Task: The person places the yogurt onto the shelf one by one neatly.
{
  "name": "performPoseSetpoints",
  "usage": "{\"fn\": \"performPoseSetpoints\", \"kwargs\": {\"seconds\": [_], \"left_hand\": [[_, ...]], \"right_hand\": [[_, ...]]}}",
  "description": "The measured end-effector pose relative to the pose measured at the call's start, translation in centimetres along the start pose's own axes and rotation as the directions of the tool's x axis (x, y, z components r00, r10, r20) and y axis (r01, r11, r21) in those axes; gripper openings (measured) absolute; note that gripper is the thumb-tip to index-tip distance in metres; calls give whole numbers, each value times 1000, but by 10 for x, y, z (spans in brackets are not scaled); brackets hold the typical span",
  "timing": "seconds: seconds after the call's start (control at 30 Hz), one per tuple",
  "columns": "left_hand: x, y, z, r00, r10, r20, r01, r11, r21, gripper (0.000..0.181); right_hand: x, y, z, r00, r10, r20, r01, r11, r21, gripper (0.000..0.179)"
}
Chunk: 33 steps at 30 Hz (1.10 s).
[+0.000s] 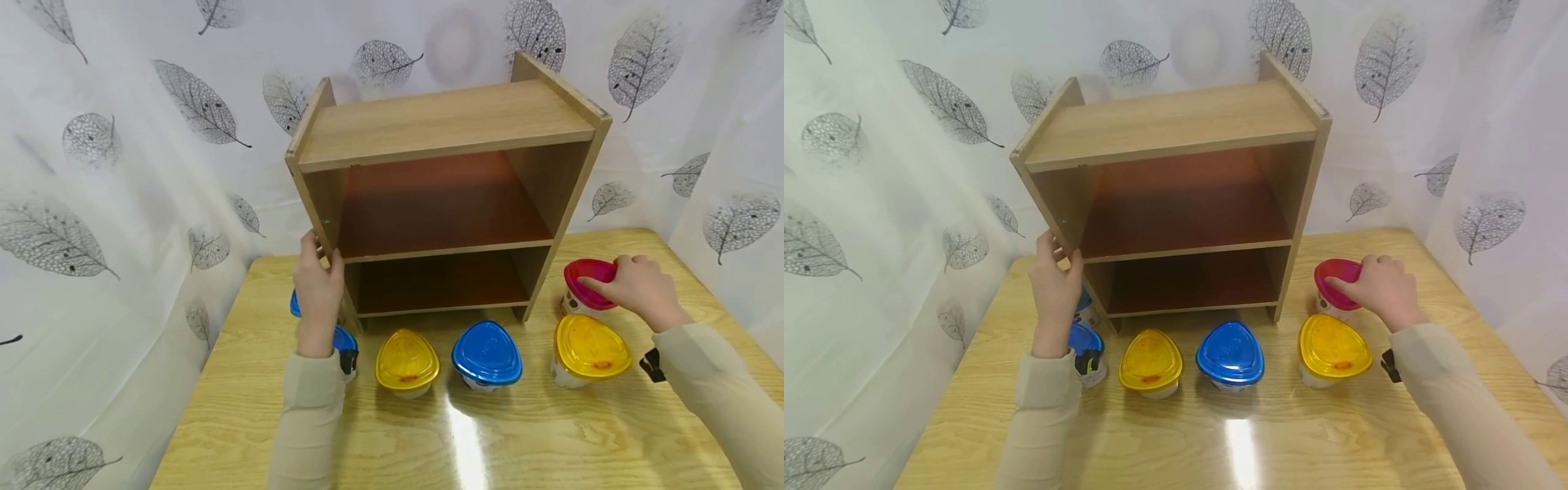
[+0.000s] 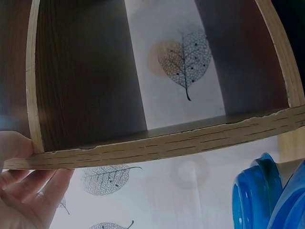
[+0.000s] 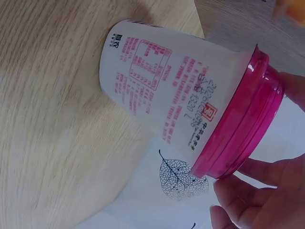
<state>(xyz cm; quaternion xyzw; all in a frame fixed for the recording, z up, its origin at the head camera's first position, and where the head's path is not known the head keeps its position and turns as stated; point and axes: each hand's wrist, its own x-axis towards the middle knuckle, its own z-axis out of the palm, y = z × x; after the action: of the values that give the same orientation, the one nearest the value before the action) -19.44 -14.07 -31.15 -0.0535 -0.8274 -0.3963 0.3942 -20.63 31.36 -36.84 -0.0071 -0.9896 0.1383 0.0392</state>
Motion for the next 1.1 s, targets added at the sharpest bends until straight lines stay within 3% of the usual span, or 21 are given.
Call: {"fn": "performPoseSetpoints", "kwargs": {"seconds": [0.73, 0.83, 1.0, 1.1], "left_hand": [[-1, -1, 1, 1000, 7, -17, -7, 1000, -9, 28], [-2, -1, 1, 1000, 8, -15, -8, 1000, -11, 28], [-2, -1, 1, 1000, 4, -15, -4, 1000, -11, 28], [-2, -1, 1, 1000, -1, -16, 1, 1000, -12, 28]], "right_hand": [[8, 1, -6, 987, -135, 91, 121, 982, 146, 63], [6, 1, -4, 993, -111, 45, 104, 985, 136, 64], [2, 0, 2, 994, -33, -105, 33, 999, 0, 64], [2, -3, 4, 994, -12, -112, 5, 998, -66, 70]]}}
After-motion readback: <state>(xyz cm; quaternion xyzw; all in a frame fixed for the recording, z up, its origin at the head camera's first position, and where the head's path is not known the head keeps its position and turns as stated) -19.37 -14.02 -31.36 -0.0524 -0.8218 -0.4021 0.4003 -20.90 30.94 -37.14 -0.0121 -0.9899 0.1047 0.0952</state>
